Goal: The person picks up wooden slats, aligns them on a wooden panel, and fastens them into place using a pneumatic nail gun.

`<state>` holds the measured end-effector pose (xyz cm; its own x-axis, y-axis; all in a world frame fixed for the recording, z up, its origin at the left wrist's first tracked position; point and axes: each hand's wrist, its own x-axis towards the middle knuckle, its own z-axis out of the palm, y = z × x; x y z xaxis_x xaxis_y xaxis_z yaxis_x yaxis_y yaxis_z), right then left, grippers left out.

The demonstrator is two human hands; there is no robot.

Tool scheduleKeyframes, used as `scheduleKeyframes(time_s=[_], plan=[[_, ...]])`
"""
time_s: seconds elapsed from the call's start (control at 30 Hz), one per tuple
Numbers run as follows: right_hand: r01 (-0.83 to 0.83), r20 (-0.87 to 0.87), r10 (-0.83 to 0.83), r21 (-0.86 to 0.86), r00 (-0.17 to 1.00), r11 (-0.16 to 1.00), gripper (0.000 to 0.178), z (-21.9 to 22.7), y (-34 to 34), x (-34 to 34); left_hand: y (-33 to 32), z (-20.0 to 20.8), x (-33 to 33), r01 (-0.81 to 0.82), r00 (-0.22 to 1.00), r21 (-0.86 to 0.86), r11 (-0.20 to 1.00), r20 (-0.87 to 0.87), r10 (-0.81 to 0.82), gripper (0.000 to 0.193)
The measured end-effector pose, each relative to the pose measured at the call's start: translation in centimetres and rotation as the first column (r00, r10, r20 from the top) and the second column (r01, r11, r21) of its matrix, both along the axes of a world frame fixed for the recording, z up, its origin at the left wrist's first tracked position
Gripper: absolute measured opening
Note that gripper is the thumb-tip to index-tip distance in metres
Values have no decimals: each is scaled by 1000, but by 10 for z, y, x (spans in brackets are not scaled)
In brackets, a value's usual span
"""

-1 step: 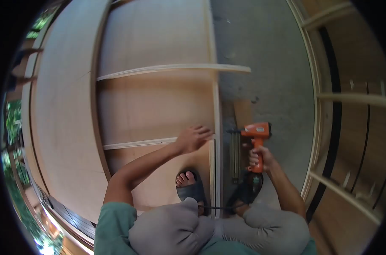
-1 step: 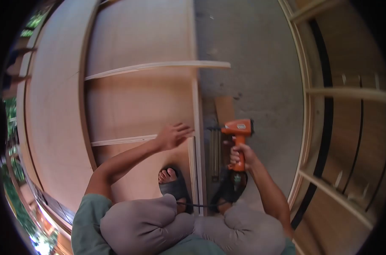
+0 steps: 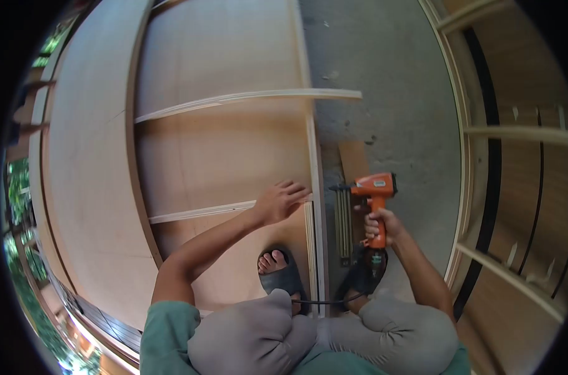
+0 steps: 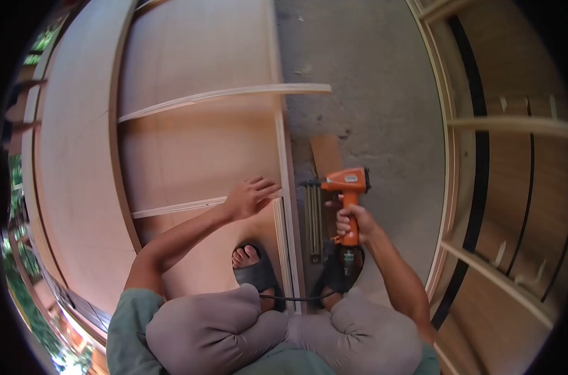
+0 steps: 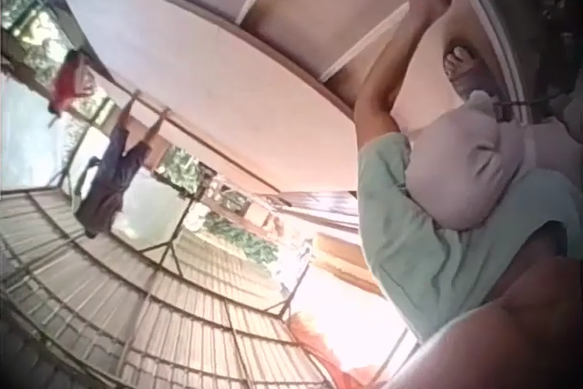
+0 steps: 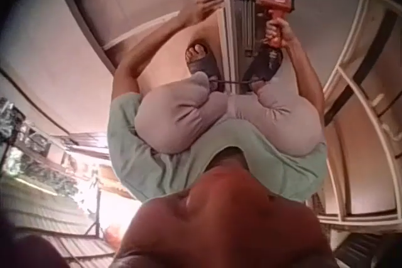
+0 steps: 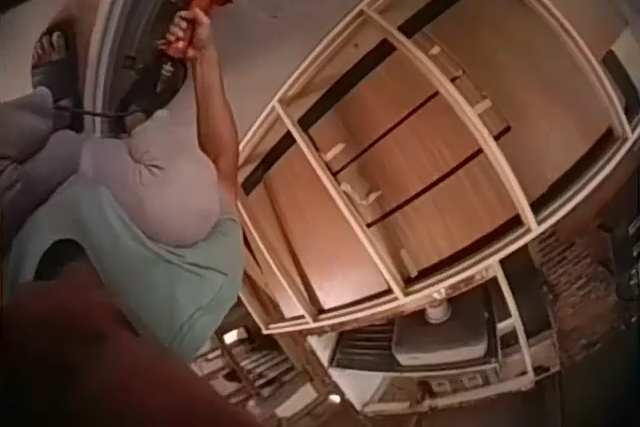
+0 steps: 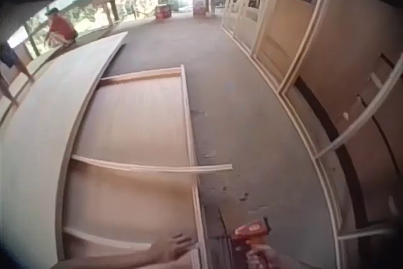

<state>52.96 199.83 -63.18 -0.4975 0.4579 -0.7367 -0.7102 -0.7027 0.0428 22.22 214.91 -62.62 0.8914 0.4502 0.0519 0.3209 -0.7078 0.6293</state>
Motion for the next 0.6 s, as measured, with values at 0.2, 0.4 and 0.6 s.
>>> scheduleKeyframes(time_s=[0.2,0.4,0.6], plan=[[19,22,-19,15,1000,1000,41,13,-15,19,-12,-13,36,5,999,-35,999,47,-4,29],[-55,31,55,0,998,998,43,16,-6,9,-3,-14,29,33,999,-29,999,19,-33,28],[-87,67,87,-4,994,996,45,14,-2,9,1,-9,21,150,977,91,985,-168,-133,31]])
